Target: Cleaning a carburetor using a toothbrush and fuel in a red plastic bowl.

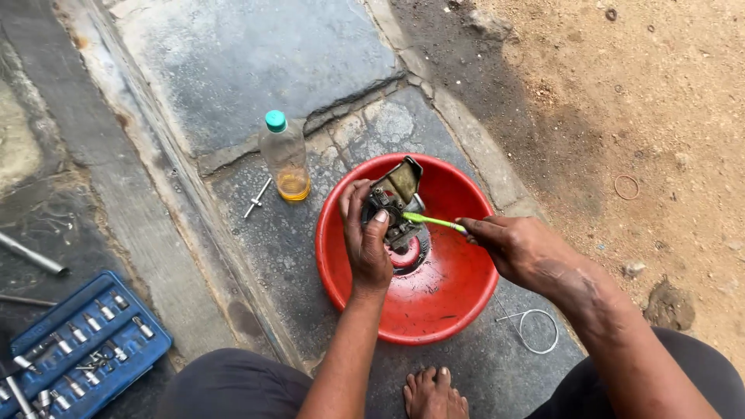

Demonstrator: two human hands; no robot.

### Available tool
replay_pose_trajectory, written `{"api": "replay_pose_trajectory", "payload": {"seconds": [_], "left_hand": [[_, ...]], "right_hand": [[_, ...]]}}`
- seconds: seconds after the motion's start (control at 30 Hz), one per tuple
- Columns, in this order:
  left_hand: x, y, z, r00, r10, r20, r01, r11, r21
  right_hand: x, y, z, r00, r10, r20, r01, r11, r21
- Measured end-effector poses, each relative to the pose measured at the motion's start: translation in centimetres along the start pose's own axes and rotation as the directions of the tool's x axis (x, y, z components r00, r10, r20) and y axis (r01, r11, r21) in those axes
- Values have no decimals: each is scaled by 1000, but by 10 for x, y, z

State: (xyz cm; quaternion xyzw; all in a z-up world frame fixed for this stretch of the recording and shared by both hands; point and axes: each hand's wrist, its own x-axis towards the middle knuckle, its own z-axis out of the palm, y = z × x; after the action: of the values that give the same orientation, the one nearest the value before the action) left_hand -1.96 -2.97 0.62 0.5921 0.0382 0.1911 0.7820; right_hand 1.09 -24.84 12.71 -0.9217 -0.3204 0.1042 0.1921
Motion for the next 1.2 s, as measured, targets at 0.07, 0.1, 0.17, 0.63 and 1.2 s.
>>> {"api": "replay_pose_trajectory", "payload": {"seconds": [0.07, 0.1, 0.17, 0.63, 1.2], "left_hand": [[-5, -3, 5, 999, 2, -42, -1, 1000, 18], [-8, -4, 7, 997, -12, -74, 9, 999, -44], [-7, -7, 5, 995, -17, -97, 7, 995, -100], [-20, -7, 13, 926, -341, -163, 225, 844, -486], [13, 36, 2, 760, -606, 235, 542, 391, -744]], "right_hand": [[0, 0, 6, 999, 40, 16, -40, 999, 20], [-2, 1, 11, 999, 38, 22, -38, 999, 27], [-4, -1, 20, 999, 33, 13, -34, 999, 35], [-6, -7, 22, 998, 48, 33, -51, 993, 104], [-15, 39, -22, 979, -79, -190, 42, 981, -191]]}}
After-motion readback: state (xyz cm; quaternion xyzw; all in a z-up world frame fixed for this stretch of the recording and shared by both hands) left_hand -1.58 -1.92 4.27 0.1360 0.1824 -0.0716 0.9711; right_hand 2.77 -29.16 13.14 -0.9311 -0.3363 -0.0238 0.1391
